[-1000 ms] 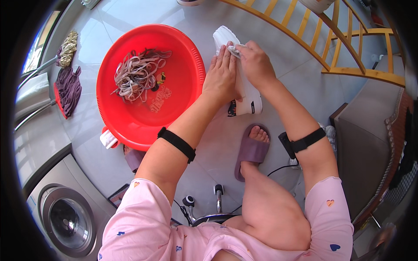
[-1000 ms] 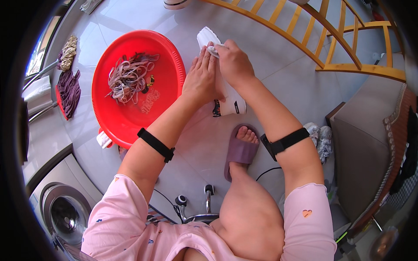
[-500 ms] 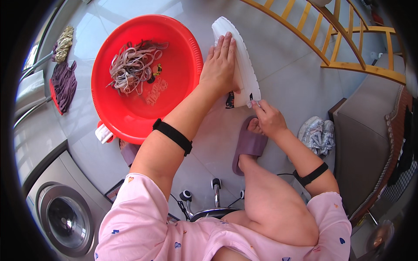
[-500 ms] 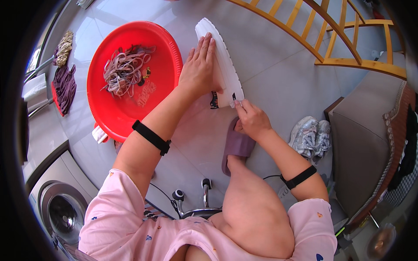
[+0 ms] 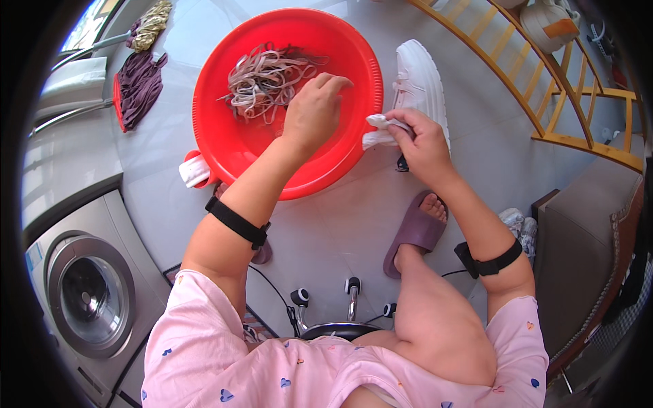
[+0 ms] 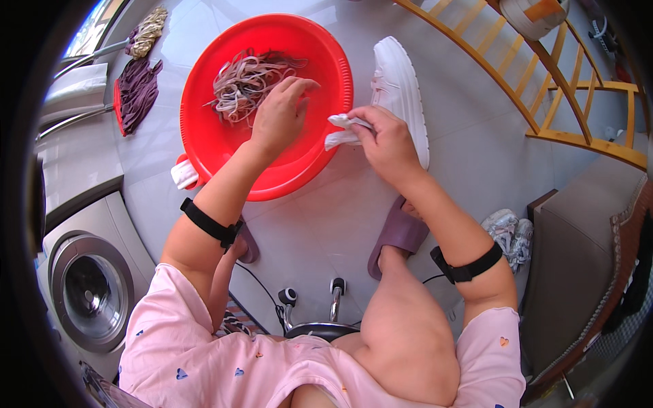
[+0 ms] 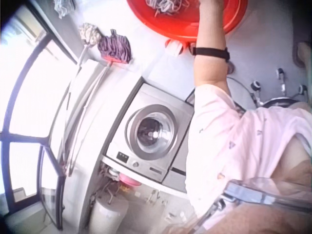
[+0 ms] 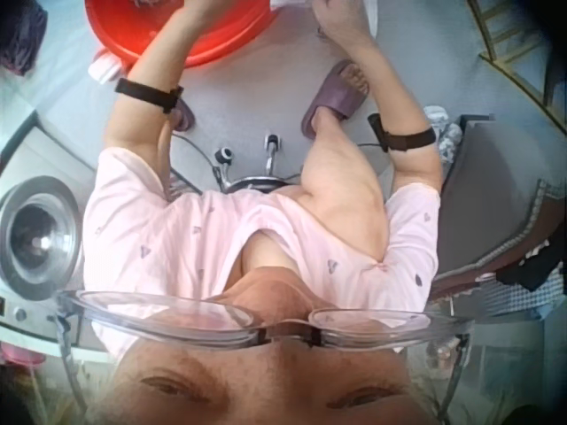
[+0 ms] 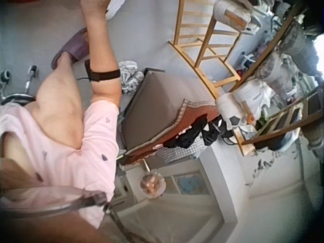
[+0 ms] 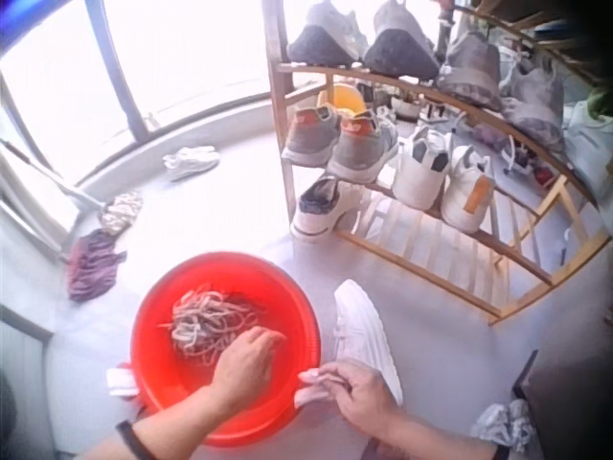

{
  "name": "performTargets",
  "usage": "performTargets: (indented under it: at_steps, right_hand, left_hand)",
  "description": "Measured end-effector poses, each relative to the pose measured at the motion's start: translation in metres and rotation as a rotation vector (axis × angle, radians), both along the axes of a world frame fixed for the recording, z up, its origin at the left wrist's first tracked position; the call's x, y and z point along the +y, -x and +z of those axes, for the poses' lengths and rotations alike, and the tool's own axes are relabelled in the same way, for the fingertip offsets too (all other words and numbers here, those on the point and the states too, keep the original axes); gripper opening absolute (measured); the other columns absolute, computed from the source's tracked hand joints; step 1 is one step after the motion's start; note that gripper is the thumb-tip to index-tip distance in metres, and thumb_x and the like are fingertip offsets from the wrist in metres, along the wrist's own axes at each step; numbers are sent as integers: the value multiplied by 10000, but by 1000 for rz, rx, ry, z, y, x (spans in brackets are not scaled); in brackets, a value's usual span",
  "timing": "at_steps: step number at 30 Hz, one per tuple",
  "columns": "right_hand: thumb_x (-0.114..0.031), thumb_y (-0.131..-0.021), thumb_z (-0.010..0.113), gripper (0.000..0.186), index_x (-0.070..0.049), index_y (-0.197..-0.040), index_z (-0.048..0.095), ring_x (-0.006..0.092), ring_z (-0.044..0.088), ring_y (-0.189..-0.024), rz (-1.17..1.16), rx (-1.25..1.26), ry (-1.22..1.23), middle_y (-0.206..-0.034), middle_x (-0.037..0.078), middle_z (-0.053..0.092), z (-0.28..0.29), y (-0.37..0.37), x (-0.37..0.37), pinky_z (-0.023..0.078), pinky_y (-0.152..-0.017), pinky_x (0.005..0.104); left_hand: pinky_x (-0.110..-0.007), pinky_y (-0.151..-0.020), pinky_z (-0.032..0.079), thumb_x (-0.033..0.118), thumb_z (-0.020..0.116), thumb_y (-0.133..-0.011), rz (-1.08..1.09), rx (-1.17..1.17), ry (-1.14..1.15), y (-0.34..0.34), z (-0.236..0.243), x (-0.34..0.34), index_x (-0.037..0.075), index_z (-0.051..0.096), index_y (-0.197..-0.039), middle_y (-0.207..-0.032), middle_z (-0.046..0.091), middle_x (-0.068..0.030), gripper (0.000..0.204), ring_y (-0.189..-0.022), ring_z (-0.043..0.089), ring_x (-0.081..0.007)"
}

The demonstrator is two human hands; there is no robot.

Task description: The person wipes a white sneaker with a white cloth, focusing on the upper and side panels. The person then dips the cloth into a red basin and continues wiping the shoe.

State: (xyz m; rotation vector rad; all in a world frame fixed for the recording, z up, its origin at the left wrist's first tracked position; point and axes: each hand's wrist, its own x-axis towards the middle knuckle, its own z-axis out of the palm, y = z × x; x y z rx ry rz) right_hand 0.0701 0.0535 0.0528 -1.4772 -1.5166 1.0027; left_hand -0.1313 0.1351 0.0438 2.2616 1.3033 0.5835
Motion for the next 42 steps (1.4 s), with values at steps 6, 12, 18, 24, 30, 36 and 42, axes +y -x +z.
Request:
performTargets:
  at_steps: [6, 12, 18, 24, 30, 36, 42]
  right_hand:
    - [-81, -839, 598, 172, -30, -1001, 624, 325, 639, -891, 465, -643, 60, -979, 166, 597, -48, 94, 66, 530, -807, 389]
    - [-207, -921, 478, 316, -109, -1186, 619, 409, 443, -1197, 815, -997, 366, -1292, 176, 455, -94, 143, 65, 437, -949, 572]
    - [-189, -916, 500, 266, -67, -1112, 633, 418, 475, -1158, 609, -1164, 245, -1270, 197, 452, -98, 135, 67, 513, -862, 526]
    - [-179, -907, 532, 262, -2, -1040, 672, 396, 620, -986, 523, -1075, 350, -1190, 229, 570, -101, 137, 68, 547, -818, 438]
    - [-302, -942, 513, 303, -59, -949, 693, 405, 651, -811, 458, -818, 450, -909, 230, 684, -76, 150, 83, 537, -811, 450]
    - [-302, -926, 537, 312, -124, -1167, 621, 404, 497, -1162, 540, -987, 334, -1297, 184, 509, -59, 162, 79, 456, -938, 550]
    - [-200, -935, 467, 338, -124, -1231, 611, 431, 414, -1253, 859, -1035, 511, -1409, 130, 384, -85, 173, 61, 404, -1003, 591]
  left_hand:
    - [-395, -810, 509, 51, 597, -826, 239, 177, 163, 87, -26, -10, 90, 625, -1039, -1009, 622, -108, 218, -948, 619, -303]
    - [-439, -832, 513, 143, 639, -829, 279, 172, 287, 118, -51, -29, 99, 651, -1032, -1016, 627, -119, 208, -973, 617, -325]
    - [-434, -838, 508, 159, 648, -832, 307, 156, 358, 133, -60, -40, 97, 647, -1038, -1034, 628, -116, 215, -981, 614, -329]
    - [-417, -858, 497, 159, 649, -843, 299, 169, 363, 146, -54, -41, 84, 623, -1058, -1038, 617, -133, 229, -991, 607, -326]
    - [-425, -818, 512, 156, 653, -823, 88, 392, 304, 165, -28, -31, 81, 632, -1042, -999, 624, -127, 232, -969, 617, -319]
    - [-408, -816, 514, 160, 659, -818, -125, 678, 215, 206, 30, -3, 84, 640, -1050, -985, 636, -109, 244, -949, 624, -297]
    - [-401, -829, 511, 136, 661, -814, 5, 527, 251, 238, 49, -12, 83, 642, -1034, -1011, 636, -103, 227, -965, 622, -294]
